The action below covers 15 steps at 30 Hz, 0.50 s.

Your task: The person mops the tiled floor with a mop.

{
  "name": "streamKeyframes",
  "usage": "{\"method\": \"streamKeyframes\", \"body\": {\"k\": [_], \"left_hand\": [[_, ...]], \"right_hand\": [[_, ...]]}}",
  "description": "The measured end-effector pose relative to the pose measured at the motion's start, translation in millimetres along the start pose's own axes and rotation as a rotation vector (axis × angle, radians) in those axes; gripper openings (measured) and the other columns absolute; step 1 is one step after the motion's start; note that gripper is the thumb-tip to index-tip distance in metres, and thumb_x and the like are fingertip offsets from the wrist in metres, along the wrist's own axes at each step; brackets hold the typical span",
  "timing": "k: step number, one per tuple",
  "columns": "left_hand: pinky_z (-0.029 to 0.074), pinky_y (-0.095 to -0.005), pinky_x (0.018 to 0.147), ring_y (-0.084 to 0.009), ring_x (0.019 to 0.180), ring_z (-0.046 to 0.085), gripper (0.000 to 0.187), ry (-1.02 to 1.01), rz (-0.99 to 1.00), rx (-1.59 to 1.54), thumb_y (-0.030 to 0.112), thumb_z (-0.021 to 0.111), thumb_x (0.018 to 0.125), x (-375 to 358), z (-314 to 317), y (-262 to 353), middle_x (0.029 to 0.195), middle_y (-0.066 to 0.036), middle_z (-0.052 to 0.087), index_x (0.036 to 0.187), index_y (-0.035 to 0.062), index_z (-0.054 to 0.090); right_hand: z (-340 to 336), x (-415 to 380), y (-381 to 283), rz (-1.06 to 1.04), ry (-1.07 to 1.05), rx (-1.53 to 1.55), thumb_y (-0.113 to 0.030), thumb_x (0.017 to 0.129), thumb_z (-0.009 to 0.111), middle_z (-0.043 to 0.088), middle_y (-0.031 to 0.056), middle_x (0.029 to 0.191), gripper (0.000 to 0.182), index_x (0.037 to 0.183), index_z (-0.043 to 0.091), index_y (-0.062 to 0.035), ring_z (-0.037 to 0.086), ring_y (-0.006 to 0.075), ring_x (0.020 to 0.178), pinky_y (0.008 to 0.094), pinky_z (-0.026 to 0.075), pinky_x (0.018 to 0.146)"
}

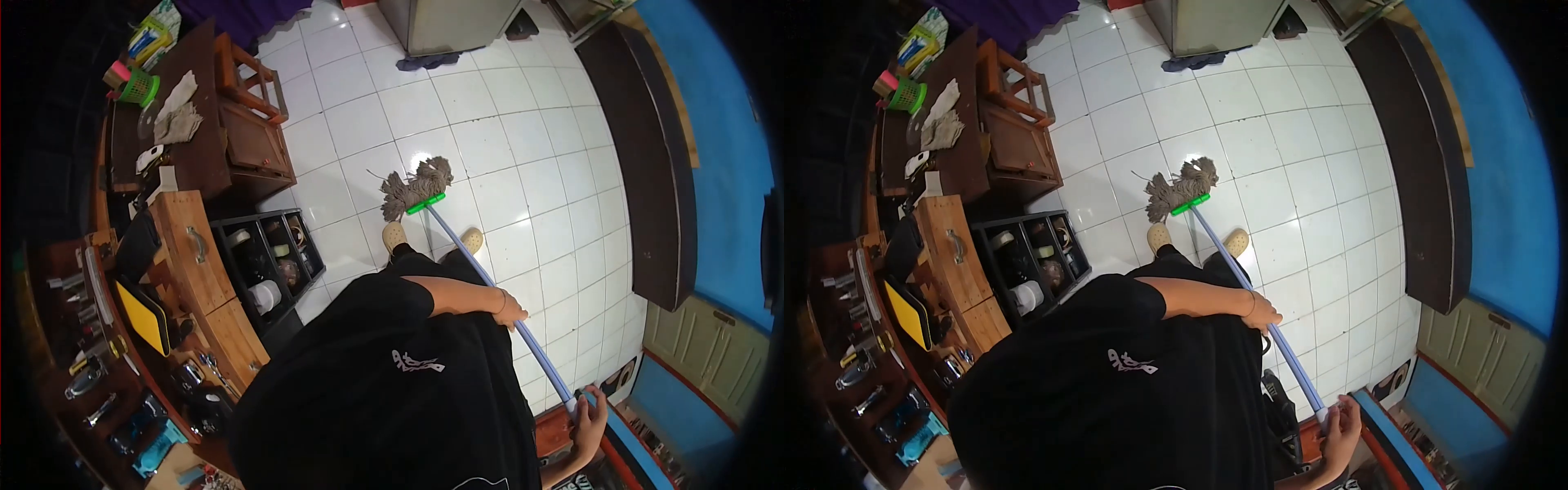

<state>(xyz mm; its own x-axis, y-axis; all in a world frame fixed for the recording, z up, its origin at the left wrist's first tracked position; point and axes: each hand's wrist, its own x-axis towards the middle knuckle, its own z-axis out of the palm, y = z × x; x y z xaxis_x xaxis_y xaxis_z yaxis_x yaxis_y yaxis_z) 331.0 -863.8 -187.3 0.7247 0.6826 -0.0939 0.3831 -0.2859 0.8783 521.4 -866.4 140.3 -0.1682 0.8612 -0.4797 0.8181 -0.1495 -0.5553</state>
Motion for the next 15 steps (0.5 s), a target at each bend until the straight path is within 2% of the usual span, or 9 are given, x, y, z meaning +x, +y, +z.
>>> {"method": "streamKeyframes", "body": {"k": [2,5,9,10,11,12,13,14,15], "left_hand": [[0.044,-0.0453,0.071,-0.0387,0.086,0.056,0.044,0.042,-0.047,-0.073,0.038,0.057,0.079,-5.2,2.8,4.5,0.088,-0.021,0.058,0.098,0.0002,0.046],[0.044,-0.0438,0.075,-0.0367,0.091,0.055,0.044,0.004,-0.217,-0.05,0.037,0.059,0.077,-13.4,-1.8,-2.6,0.092,-0.02,0.058,0.099,0.0008,0.049],[0.043,-0.0455,0.079,-0.0277,0.094,0.057,0.03,0.181,-0.56,0.119,0.022,0.058,0.074,-57.8,-19.1,-30.6,0.096,-0.011,0.06,0.099,0.0071,0.052],[0.042,-0.0462,0.08,-0.0251,0.097,0.056,0.029,0.285,-0.65,0.192,0.018,0.057,0.073,-71.8,-20.8,-43.6,0.096,-0.009,0.06,0.099,0.009,0.053],[0.041,-0.0462,0.082,-0.0251,0.1,0.053,0.027,0.457,-0.739,0.233,0.015,0.055,0.072,-83.8,-16.0,-60.0,0.1,-0.01,0.058,0.098,0.0082,0.052],[0.041,-0.0462,0.083,-0.0251,0.104,0.051,0.026,0.635,-0.832,0.276,0.012,0.054,0.072,-96.5,-13.5,-73.1,0.104,-0.011,0.056,0.097,0.0074,0.052],[0.04,-0.0461,0.085,-0.0276,0.108,0.048,0.028,0.701,-0.886,0.271,0.01,0.052,0.072,-113.1,-21.5,-72.9,0.109,-0.013,0.053,0.099,0.005,0.05],[0.039,-0.0459,0.086,-0.0301,0.111,0.044,0.03,0.765,-0.941,0.27,0.008,0.05,0.072,-129.2,-29.2,-70.9,0.114,-0.016,0.049,0.102,0.0025,0.049],[0.036,-0.0449,0.092,-0.0373,0.115,0.039,0.042,0.885,-0.925,0.233,0.005,0.048,0.073,-141.6,-31.2,-71.2,0.125,-0.02,0.038,0.113,-0.0022,0.042]], "right_hand": [[4.8,-1.9,-0.7,0.081,-0.04,0.13,-0.01,0.087,0.049,0.053,0.003,0.065,0.017,0.101,0.052,-0.0002,0.042,0.0056,0.04,0.0192,0.029,0.033],[12.0,17.2,21.0,0.21,-0.098,0.047,-0.019,0.086,0.052,0.046,-0.0021,0.054,0.025,0.104,0.058,-0.0025,0.037,0.0062,0.036,0.0196,0.028,0.033],[61.2,65.7,1.3,0.15,-0.258,0.019,-0.022,0.089,0.047,0.044,-0.0023,0.051,0.026,0.098,0.062,-0.0025,0.037,0.0052,0.037,0.0201,0.029,0.034],[78.8,82.3,-4.0,0.112,-0.306,0.036,-0.022,0.089,0.048,0.044,-0.0019,0.051,0.026,0.097,0.062,-0.0016,0.038,0.005,0.038,0.0206,0.03,0.035],[101.5,96.5,-11.9,-0.06,-0.32,-0.019,-0.022,0.089,0.047,0.044,-0.0023,0.052,0.026,0.096,0.062,-0.0019,0.037,0.0042,0.038,0.0206,0.029,0.035],[122.1,112.8,-22.9,-0.095,-0.343,-0.121,-0.02,0.088,0.047,0.055,0.0031,0.059,0.026,0.097,0.062,-0.0009,0.049,0.0091,0.047,0.024,0.04,0.044],[149.7,132.1,-25.5,-0.265,-0.317,-0.216,-0.02,0.088,0.048,0.063,0.0122,0.075,0.026,0.099,0.061,0.0001,0.059,0.0168,0.064,0.0289,0.047,0.06],[176.1,150.3,-32.4,-0.377,-0.36,-0.201,-0.019,0.087,0.048,0.063,0.0178,0.089,0.026,0.099,0.06,0.0014,0.061,0.0224,0.079,0.0313,0.046,0.072],[206.7,166.6,-41.9,-0.522,-0.344,-0.189,-0.021,0.087,0.048,0.062,0.0188,0.087,0.027,0.099,0.06,0.0014,0.062,0.0237,0.078,0.0318,0.047,0.069]]}}
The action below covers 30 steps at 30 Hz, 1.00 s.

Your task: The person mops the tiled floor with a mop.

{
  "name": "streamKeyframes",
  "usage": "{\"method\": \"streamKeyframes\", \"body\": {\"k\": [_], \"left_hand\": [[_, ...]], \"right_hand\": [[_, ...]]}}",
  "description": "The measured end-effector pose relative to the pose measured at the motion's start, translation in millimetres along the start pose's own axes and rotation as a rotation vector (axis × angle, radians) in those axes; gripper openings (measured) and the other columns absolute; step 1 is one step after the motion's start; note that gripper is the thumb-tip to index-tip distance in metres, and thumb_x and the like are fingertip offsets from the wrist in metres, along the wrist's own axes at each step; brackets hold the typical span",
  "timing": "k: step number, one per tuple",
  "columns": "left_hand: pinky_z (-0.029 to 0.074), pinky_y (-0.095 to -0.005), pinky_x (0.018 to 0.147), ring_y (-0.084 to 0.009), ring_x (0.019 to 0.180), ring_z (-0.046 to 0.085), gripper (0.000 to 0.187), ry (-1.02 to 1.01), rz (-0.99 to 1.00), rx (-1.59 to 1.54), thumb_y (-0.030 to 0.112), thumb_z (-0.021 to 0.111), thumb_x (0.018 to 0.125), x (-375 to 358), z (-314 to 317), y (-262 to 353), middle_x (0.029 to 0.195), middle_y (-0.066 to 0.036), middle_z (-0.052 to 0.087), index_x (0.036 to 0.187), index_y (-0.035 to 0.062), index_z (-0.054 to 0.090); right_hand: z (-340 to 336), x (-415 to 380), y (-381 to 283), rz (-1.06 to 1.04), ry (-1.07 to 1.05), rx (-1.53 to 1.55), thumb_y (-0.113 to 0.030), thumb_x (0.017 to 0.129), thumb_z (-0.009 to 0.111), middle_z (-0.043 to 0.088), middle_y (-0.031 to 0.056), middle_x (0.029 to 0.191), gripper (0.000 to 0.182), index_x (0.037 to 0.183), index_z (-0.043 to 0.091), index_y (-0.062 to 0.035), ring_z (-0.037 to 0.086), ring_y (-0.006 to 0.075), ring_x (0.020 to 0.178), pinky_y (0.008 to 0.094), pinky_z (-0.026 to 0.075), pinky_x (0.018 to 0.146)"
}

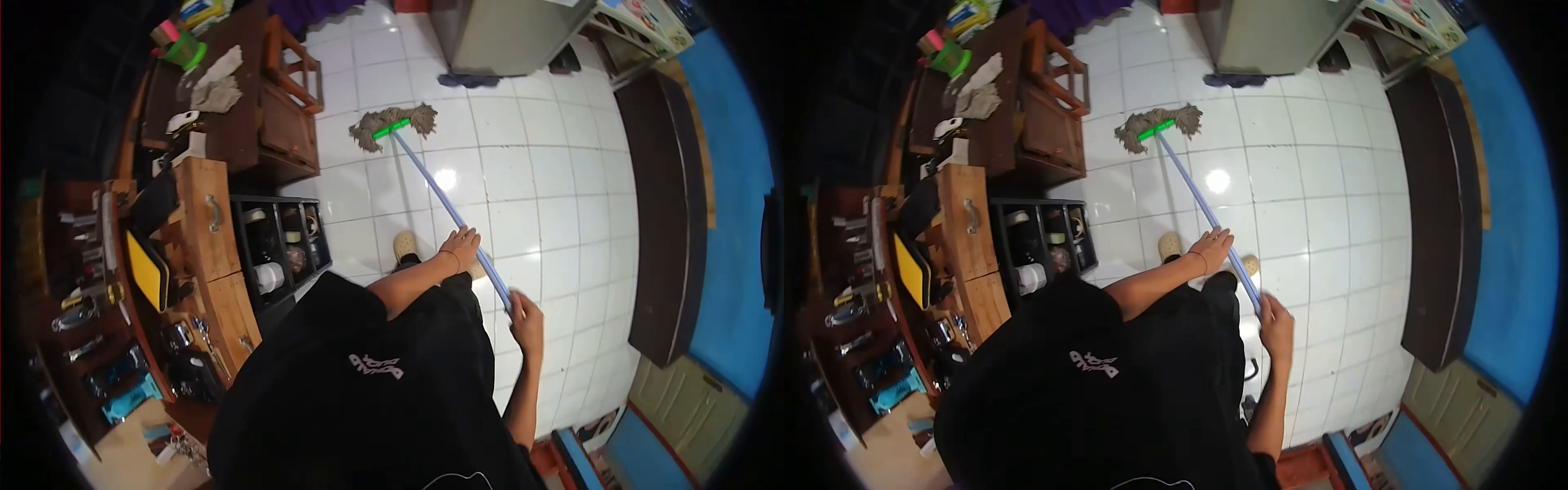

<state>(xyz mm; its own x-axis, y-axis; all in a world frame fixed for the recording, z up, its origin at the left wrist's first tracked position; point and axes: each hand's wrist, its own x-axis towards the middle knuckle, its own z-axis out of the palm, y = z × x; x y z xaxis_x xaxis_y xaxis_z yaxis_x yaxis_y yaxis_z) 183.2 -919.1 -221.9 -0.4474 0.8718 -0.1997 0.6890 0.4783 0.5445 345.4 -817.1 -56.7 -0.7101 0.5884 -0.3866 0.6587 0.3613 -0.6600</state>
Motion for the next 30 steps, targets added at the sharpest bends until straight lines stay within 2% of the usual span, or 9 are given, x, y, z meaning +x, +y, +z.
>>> {"method": "streamKeyframes", "body": {"k": [5,10,13,16,22,25,27,28,30], "left_hand": [[0.03,-0.0414,0.1,-0.0334,0.126,0.027,0.065,0.169,-0.2,-0.164,-0.002,0.046,0.071,-2.3,-59.0,-41.5,0.135,-0.024,0.025,0.13,-0.0077,0.021],[0.028,-0.0362,0.101,-0.0381,0.126,0.022,0.067,-0.149,-0.234,-0.028,-0.002,0.043,0.07,-27.1,-62.8,-64.6,0.138,-0.026,0.016,0.131,-0.009,0.016],[0.032,-0.0416,0.098,-0.0349,0.126,0.026,0.062,0.272,-0.547,-0.35,-0.002,0.04,0.072,-15.6,-32.1,-41.8,0.139,-0.023,0.017,0.131,-0.0034,0.023],[0.032,-0.0453,0.096,-0.03,0.124,0.03,0.057,0.233,-0.181,0.146,0.006,0.046,0.073,-7.5,-3.3,-11.4,0.135,-0.019,0.028,0.128,-0.0023,0.032],[0.032,-0.0491,0.094,-0.0243,0.11,0.045,0.038,-0.11,0.543,0.322,0.015,0.045,0.078,-16.8,13.0,76.2,0.112,-0.011,0.05,0.116,0.0076,0.045],[0.04,-0.0437,0.084,-0.026,0.072,0.057,0.023,-0.033,0.904,-0.077,0.019,0.056,0.074,-21.2,45.9,98.1,0.076,-0.007,0.053,0.09,0.0089,0.044],[0.043,-0.0418,0.075,-0.0298,0.072,0.057,0.025,-0.44,0.987,-0.195,0.023,0.059,0.074,-20.5,17.6,121.5,0.074,-0.01,0.054,0.088,0.009,0.043],[0.044,-0.0418,0.067,-0.0334,0.072,0.057,0.027,-0.579,0.962,-0.249,0.025,0.059,0.076,-22.7,5.3,130.5,0.072,-0.012,0.055,0.088,0.0078,0.044],[0.044,-0.042,0.067,-0.0337,0.073,0.057,0.026,-0.638,1.013,-0.344,0.025,0.059,0.075,-29.4,18.8,130.3,0.073,-0.012,0.056,0.088,0.0071,0.044]], "right_hand": [[106.6,142.8,-49.6,-0.49,-0.401,-0.193,-0.017,0.082,0.051,0.06,0.0246,0.083,0.048,0.126,0.037,-0.0044,0.058,0.0402,0.078,0.045,0.046,0.068],[158.3,182.3,-61.0,-0.269,-0.359,-0.322,-0.021,0.084,0.045,0.06,0.0226,0.083,0.049,0.13,0.032,-0.0141,0.058,0.04,0.076,0.0473,0.047,0.069],[132.4,152.0,-40.7,-0.246,-0.291,-0.433,-0.022,0.084,0.046,0.061,0.0206,0.085,0.05,0.131,0.031,-0.0221,0.06,0.0376,0.075,0.0483,0.048,0.067],[91.7,106.8,2.8,-0.161,-0.269,-0.448,-0.023,0.083,0.049,0.061,0.0212,0.08,0.05,0.129,0.034,-0.0314,0.059,0.039,0.075,0.0472,0.048,0.068],[-17.5,-31.3,61.0,-0.033,-0.244,-0.249,-0.02,0.081,0.054,0.059,0.0201,0.08,0.046,0.125,0.043,-0.0272,0.056,0.0396,0.074,0.0424,0.047,0.066],[-90.2,-111.4,32.6,0.243,-0.343,-0.009,-0.013,0.081,0.056,0.057,0.0164,0.109,0.047,0.126,0.043,-0.01,0.057,0.0184,0.097,0.0291,0.043,0.08],[-118.3,-161.5,9.4,0.206,-0.201,0.044,-0.007,0.079,0.056,0.062,0.013,0.101,0.043,0.12,0.047,-0.002,0.053,0.0095,0.084,0.0242,0.042,0.075],[-131.9,-177.0,-20.5,0.444,-0.203,0.077,-0.005,0.076,0.058,0.063,0.0103,0.094,0.041,0.116,0.051,0.001,0.051,0.0079,0.08,0.0221,0.041,0.073],[-138.5,-200.1,-53.7,0.591,-0.088,0.158,-0.003,0.074,0.061,0.062,0.0066,0.084,0.038,0.111,0.054,0.0027,0.051,0.0073,0.077,0.0219,0.041,0.071]]}}
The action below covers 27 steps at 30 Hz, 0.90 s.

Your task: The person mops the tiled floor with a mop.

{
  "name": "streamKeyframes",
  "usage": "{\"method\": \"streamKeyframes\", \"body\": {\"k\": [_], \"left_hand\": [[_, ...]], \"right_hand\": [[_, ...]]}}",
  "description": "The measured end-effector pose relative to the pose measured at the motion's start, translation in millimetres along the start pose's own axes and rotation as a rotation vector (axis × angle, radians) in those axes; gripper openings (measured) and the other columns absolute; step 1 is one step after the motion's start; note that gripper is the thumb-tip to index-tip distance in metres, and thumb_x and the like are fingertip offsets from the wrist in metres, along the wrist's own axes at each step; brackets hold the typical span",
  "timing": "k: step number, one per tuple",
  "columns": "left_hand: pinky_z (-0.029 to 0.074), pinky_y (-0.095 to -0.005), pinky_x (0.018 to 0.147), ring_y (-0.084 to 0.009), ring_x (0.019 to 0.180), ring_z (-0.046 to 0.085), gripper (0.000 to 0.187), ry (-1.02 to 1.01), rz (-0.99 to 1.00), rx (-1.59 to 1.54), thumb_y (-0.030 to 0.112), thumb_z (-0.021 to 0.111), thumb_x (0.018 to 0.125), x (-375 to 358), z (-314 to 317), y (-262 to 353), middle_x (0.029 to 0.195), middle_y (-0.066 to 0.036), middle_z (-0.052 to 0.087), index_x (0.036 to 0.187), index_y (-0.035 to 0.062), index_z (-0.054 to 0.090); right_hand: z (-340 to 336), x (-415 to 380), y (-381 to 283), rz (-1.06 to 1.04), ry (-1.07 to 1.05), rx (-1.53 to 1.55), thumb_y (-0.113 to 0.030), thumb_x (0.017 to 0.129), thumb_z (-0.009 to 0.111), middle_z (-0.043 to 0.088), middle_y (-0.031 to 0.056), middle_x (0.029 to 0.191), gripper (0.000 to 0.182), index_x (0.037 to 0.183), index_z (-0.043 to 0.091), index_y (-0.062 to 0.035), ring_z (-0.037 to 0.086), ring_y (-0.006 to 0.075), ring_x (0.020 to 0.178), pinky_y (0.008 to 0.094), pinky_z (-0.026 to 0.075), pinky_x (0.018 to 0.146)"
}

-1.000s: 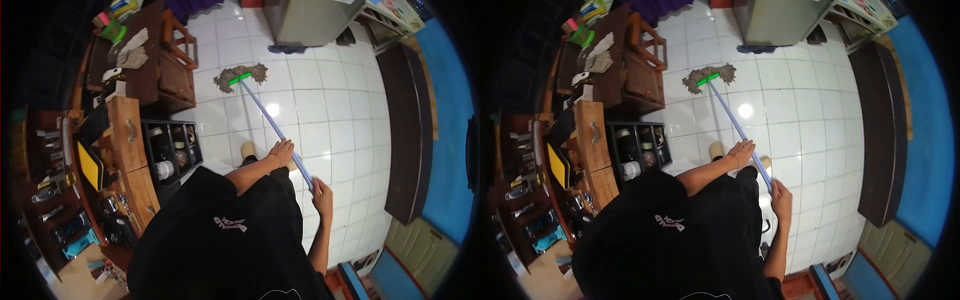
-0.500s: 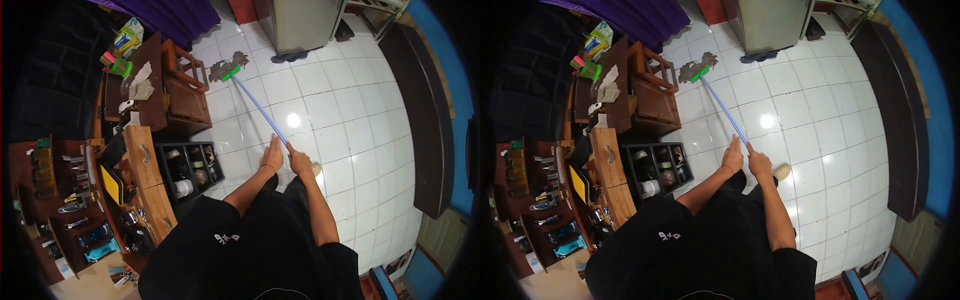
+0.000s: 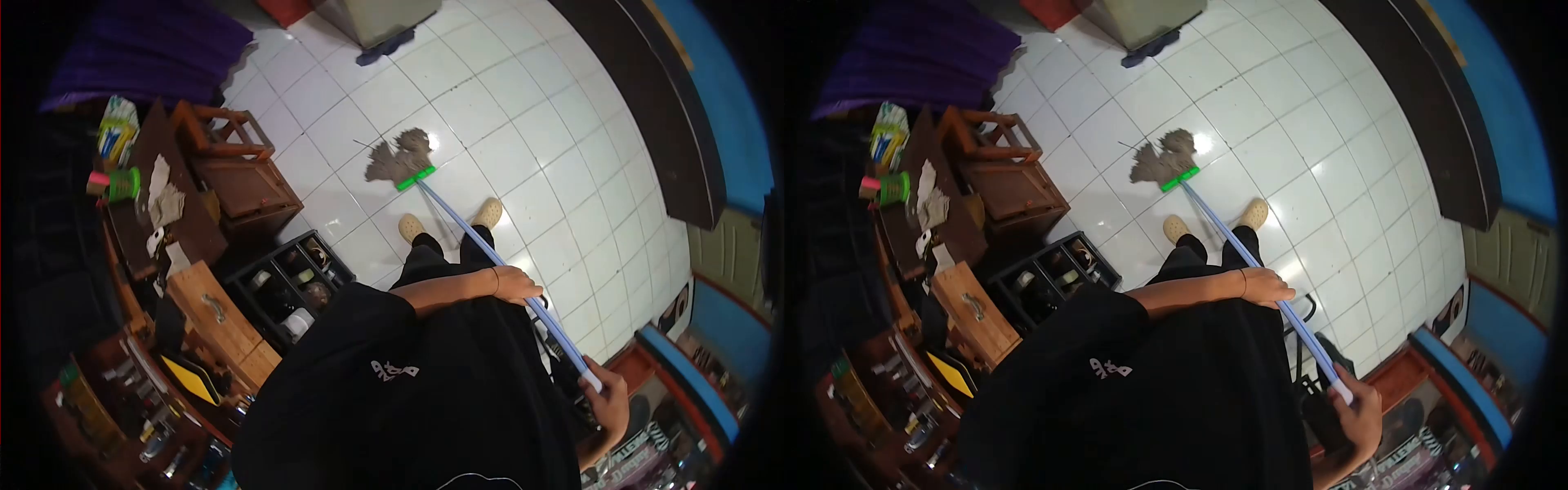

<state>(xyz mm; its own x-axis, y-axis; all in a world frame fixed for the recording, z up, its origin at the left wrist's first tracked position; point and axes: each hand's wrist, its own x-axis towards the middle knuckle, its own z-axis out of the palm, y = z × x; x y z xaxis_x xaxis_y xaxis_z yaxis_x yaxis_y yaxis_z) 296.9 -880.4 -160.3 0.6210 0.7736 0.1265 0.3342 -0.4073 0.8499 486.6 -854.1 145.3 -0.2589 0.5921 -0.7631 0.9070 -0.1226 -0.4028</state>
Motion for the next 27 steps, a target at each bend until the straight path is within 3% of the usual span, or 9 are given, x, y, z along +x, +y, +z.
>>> {"method": "streamKeyframes", "body": {"k": [6,9,13,14,15,17,19,23,27], "left_hand": [[0.045,-0.042,0.065,-0.0338,0.073,0.058,0.025,0.032,-0.021,-0.028,0.02,0.063,0.069,5.3,30.9,0.6,0.07,-0.015,0.057,0.078,0.0036,0.047],[0.044,-0.0404,0.067,-0.0326,0.073,0.058,0.021,0.064,-0.061,0.031,0.015,0.061,0.067,-9.8,22.8,-13.2,0.071,-0.013,0.057,0.077,0.0041,0.047],[0.041,-0.0412,0.072,-0.0338,0.08,0.051,0.013,0.548,-0.524,0.163,0.004,0.054,0.063,-39.5,25.4,-74.1,0.074,-0.013,0.052,0.073,0.0037,0.046],[0.04,-0.0406,0.076,-0.0347,0.089,0.049,0.016,0.674,-0.733,0.209,0.003,0.054,0.064,-47.2,9.5,-77.7,0.084,-0.016,0.052,0.079,0.003,0.048],[0.038,-0.0397,0.085,-0.0362,0.101,0.046,0.032,0.668,-0.804,0.417,0.003,0.053,0.066,-57.5,-4.6,-84.2,0.107,-0.022,0.048,0.098,0.0002,0.05],[0.036,-0.0397,0.09,-0.0377,0.11,0.042,0.055,0.643,-0.915,0.507,0.004,0.053,0.069,-73.1,-36.6,-86.7,0.127,-0.025,0.035,0.121,-0.0024,0.037],[0.036,-0.0403,0.092,-0.0392,0.115,0.038,0.065,0.611,-1.004,0.235,0.005,0.05,0.072,-84.0,-71.3,-80.4,0.135,-0.026,0.022,0.131,-0.0022,0.024],[0.031,-0.0386,0.098,-0.04,0.121,0.03,0.062,0.723,-0.988,0.235,0.006,0.047,0.077,-92.4,-103.6,-69.9,0.135,-0.028,0.022,0.131,-0.0051,0.02],[0.024,-0.0358,0.102,-0.0395,0.125,0.025,0.061,0.835,-0.976,0.237,0.008,0.047,0.08,-82.4,-103.5,-59.5,0.133,-0.031,0.023,0.129,-0.0117,0.017]], "right_hand": [[17.3,-11.2,14.3,0.076,0.143,0.183,-0.006,0.074,0.063,0.059,0.0017,0.076,0.032,0.105,0.059,0.0026,0.049,0.0064,0.07,0.0201,0.04,0.065],[34.6,17.6,25.1,0.001,0.173,0.077,-0.008,0.075,0.062,0.059,0.0054,0.068,0.031,0.104,0.059,0.0032,0.047,0.0051,0.062,0.0197,0.039,0.056],[70.2,107.6,19.8,-0.305,0.172,-0.019,-0.011,0.076,0.061,0.061,0.0207,0.075,0.03,0.104,0.059,-0.0015,0.06,0.0233,0.061,0.0305,0.043,0.056],[77.4,136.4,3.2,-0.304,0.122,-0.051,-0.012,0.076,0.06,0.06,0.0229,0.077,0.03,0.105,0.059,-0.0031,0.061,0.0295,0.064,0.0331,0.045,0.058],[92.9,172.3,0.9,-0.376,0.124,-0.053,-0.014,0.077,0.06,0.059,0.0226,0.077,0.029,0.105,0.06,-0.005,0.06,0.0353,0.07,0.0363,0.046,0.062],[120.3,244.0,-27.1,-0.549,0.111,0.005,-0.017,0.08,0.056,0.059,0.0214,0.074,0.027,0.105,0.06,-0.01,0.057,0.0382,0.07,0.0416,0.046,0.065],[146.0,303.6,-72.2,-0.621,0.109,-0.093,-0.02,0.08,0.053,0.057,0.0229,0.071,0.032,0.112,0.056,-0.0122,0.056,0.0393,0.068,0.0457,0.044,0.062],[196.2,421.6,-150.3,-0.589,0.117,-0.145,-0.025,0.083,0.048,0.061,0.0181,0.085,0.035,0.117,0.051,-0.0192,0.059,0.0365,0.077,0.0443,0.047,0.07],[193.3,443.0,-182.0,-0.458,0.018,-0.079,-0.027,0.083,0.049,0.061,0.0159,0.092,0.035,0.118,0.05,-0.0238,0.059,0.0342,0.084,0.0431,0.048,0.072]]}}
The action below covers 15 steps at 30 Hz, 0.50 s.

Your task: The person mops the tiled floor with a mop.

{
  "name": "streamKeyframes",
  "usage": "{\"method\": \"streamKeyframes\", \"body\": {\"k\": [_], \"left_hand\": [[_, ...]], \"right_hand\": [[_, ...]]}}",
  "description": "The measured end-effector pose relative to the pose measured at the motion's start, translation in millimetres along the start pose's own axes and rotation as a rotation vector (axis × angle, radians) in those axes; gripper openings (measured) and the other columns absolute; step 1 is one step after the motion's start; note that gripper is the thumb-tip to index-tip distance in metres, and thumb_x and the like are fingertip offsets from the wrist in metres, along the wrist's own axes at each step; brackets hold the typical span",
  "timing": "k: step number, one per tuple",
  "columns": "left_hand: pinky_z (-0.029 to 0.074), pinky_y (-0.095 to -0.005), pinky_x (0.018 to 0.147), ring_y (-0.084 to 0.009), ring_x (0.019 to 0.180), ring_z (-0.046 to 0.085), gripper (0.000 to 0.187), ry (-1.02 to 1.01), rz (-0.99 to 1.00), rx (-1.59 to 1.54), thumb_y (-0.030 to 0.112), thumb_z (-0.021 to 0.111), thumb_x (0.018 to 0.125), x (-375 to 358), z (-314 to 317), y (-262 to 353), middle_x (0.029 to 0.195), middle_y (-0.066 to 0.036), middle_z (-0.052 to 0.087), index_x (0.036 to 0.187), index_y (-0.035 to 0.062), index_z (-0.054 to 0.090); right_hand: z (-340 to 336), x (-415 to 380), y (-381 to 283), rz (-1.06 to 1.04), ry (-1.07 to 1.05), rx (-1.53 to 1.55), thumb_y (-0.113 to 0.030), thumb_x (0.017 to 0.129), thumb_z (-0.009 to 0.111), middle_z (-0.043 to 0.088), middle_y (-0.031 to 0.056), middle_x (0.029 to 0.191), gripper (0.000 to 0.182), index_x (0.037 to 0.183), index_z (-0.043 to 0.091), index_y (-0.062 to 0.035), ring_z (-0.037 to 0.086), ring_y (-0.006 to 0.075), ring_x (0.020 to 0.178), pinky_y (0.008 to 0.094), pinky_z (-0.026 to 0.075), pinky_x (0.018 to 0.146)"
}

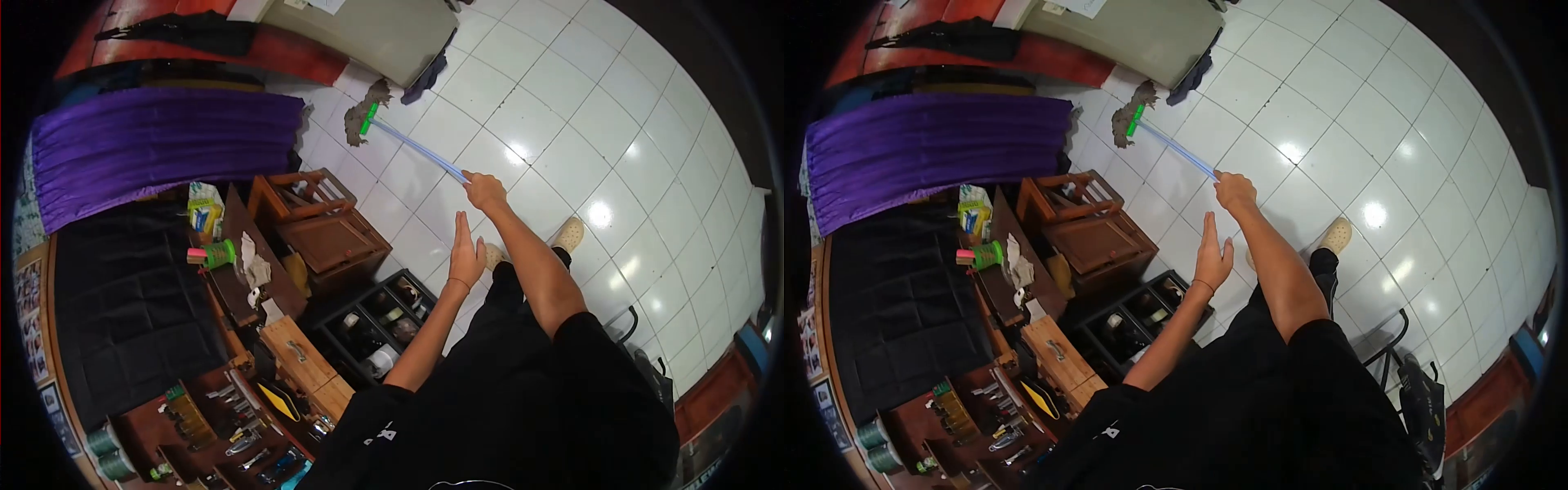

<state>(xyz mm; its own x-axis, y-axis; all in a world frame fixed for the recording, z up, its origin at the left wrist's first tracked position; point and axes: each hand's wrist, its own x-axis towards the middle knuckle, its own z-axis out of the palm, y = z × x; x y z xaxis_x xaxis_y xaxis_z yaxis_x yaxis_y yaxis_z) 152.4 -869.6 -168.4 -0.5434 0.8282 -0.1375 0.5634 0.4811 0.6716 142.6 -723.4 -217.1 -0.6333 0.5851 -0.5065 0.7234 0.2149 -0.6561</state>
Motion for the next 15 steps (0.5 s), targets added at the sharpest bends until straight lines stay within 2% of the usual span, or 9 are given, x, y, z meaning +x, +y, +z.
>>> {"method": "streamKeyframes", "body": {"k": [3,8,10,11,12,14,15], "left_hand": [[0.024,-0.0357,0.102,-0.0399,0.125,0.024,0.063,-0.022,-0.005,-0.048,0.01,0.049,0.08,-3.3,13.1,6.1,0.133,-0.031,0.023,0.129,-0.0119,0.016],[0.027,-0.0365,0.101,-0.0403,0.124,0.025,0.072,-0.193,0.079,0.007,0.013,0.054,0.077,-8.4,62.8,11.2,0.134,-0.031,0.02,0.13,-0.0104,0.012],[0.032,-0.0379,0.098,-0.0424,0.121,0.03,0.074,-0.354,0.107,0.018,0.014,0.056,0.076,-12.1,64.4,44.3,0.136,-0.031,0.012,0.131,-0.008,0.013],[0.036,-0.0407,0.093,-0.0444,0.114,0.037,0.076,-0.442,0.132,0.06,0.015,0.057,0.075,-13.5,65.0,60.2,0.137,-0.03,0.006,0.133,-0.0025,0.012],[0.036,-0.0407,0.093,-0.0444,0.114,0.037,0.076,-0.456,0.134,0.042,0.015,0.057,0.075,-13.8,69.2,70.6,0.137,-0.03,0.006,0.133,-0.0025,0.012],[0.039,-0.0434,0.09,-0.0452,0.109,0.042,0.078,-0.699,0.199,0.059,0.016,0.059,0.075,-16.6,82.9,87.5,0.137,-0.029,0.005,0.134,0.0015,0.011],[0.039,-0.0438,0.089,-0.0451,0.107,0.044,0.077,-0.745,0.266,0.047,0.017,0.06,0.075,-22.9,107.3,78.1,0.137,-0.028,0.007,0.135,0.0059,0.013]], "right_hand": [[-21.5,-27.5,5.1,-0.044,0.004,-0.039,-0.029,0.083,0.05,0.059,0.0158,0.097,0.036,0.119,0.05,-0.0245,0.058,0.0344,0.085,0.043,0.048,0.075],[-58.1,-130.4,82.8,-0.012,0.125,-0.003,-0.033,0.08,0.052,0.062,0.0148,0.091,0.034,0.113,0.056,-0.0244,0.058,0.0344,0.084,0.0417,0.047,0.073],[-88.8,-185.5,111.7,0.051,0.188,0.044,-0.032,0.079,0.057,0.062,0.0156,0.09,0.034,0.11,0.058,-0.0205,0.058,0.0354,0.082,0.0404,0.047,0.071],[-100.4,-213.5,134.7,0.024,0.255,0.071,-0.03,0.077,0.058,0.062,0.0156,0.09,0.032,0.107,0.06,-0.0173,0.059,0.0342,0.082,0.0395,0.047,0.071],[-112.0,-243.5,153.4,0.003,0.322,0.094,-0.027,0.076,0.06,0.062,0.0155,0.09,0.03,0.103,0.061,-0.0141,0.059,0.0331,0.083,0.0387,0.047,0.072],[-154.4,-311.2,157.8,0.348,0.203,0.16,-0.026,0.075,0.062,0.062,0.0162,0.089,0.03,0.1,0.063,-0.0111,0.06,0.0318,0.084,0.0355,0.047,0.072],[-175.4,-344.2,151.2,0.362,0.225,0.165,-0.026,0.075,0.062,0.062,0.0172,0.088,0.03,0.1,0.062,-0.009,0.061,0.0311,0.083,0.0345,0.047,0.071]]}}
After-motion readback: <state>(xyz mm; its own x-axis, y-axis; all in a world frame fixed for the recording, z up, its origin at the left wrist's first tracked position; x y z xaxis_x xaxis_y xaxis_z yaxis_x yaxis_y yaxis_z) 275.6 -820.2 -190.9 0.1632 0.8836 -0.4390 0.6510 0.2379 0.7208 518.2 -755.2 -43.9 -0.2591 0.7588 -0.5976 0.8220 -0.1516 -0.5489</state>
